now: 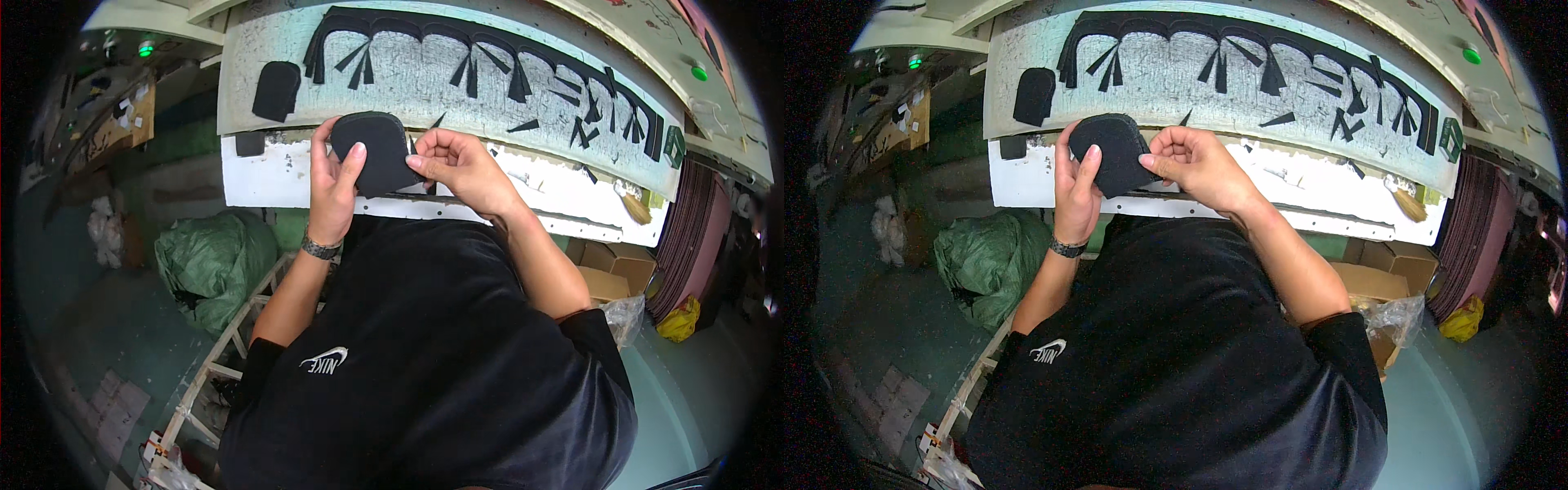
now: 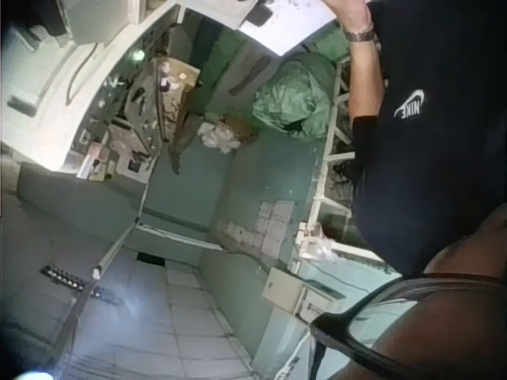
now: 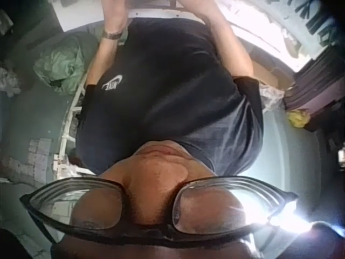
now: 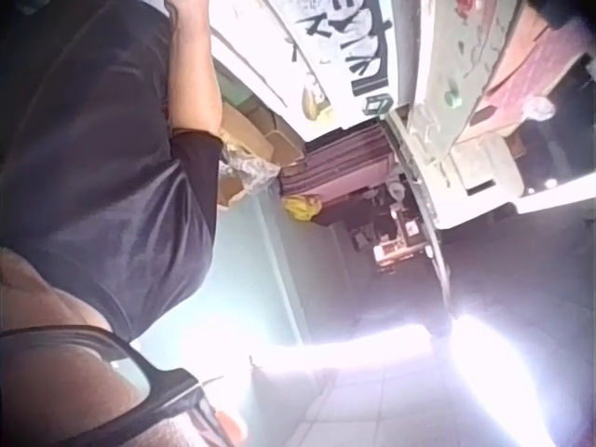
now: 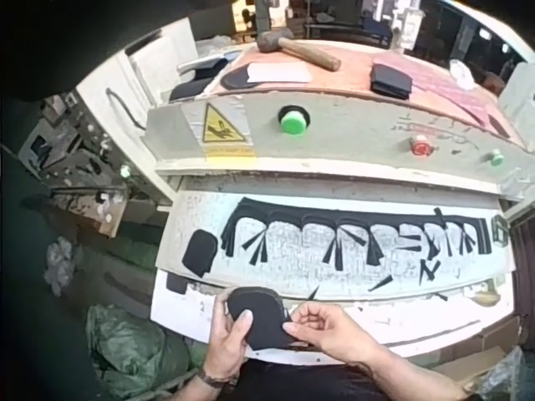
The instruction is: Using a hydraulic cutting press and metal dies to cut shoe upper components from a black material sheet.
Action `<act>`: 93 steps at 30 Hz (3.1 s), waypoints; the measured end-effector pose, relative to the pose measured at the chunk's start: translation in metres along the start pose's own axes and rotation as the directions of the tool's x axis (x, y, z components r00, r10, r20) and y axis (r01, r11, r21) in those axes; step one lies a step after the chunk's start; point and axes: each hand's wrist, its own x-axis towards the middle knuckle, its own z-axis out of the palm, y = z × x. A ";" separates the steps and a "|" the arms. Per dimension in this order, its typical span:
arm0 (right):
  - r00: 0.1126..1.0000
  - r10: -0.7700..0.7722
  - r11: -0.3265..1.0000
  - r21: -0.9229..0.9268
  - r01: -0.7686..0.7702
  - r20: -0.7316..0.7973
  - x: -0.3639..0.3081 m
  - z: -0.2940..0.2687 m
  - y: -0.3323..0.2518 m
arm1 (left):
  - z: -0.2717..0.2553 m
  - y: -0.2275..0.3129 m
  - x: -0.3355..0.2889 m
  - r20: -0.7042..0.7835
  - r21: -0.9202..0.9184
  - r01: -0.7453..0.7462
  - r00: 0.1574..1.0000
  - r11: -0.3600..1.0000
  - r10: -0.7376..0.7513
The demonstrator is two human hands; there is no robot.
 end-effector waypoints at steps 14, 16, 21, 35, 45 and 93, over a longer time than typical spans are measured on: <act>0.949 -0.157 0.987 -0.059 0.147 -0.272 -0.011 -0.061 0.013 | 0.052 -0.028 0.023 0.013 0.110 0.073 0.997 0.991 -0.075; 0.911 -0.267 0.917 -0.374 0.140 -0.314 -0.015 -0.067 0.010 | 0.059 -0.031 0.027 0.014 0.139 0.080 0.996 0.987 -0.083; 0.767 -0.598 0.578 -0.788 0.213 -0.231 -0.007 -0.090 0.010 | 0.084 -0.050 0.053 0.049 0.235 0.041 0.997 0.971 -0.054; 0.754 -0.560 0.702 -0.680 0.211 -0.344 0.004 -0.121 0.018 | 0.096 -0.049 0.090 0.152 0.903 -0.206 0.974 0.377 0.169; 0.779 -0.604 0.679 -0.621 0.393 -0.168 -0.001 -0.125 -0.020 | 0.119 -0.013 0.098 0.475 0.876 -0.479 0.876 0.050 0.081; 0.737 -0.576 0.400 -0.908 -0.123 -0.354 -0.049 -0.138 0.049 | 0.189 -0.055 0.184 0.748 0.613 -0.790 0.567 0.029 -0.345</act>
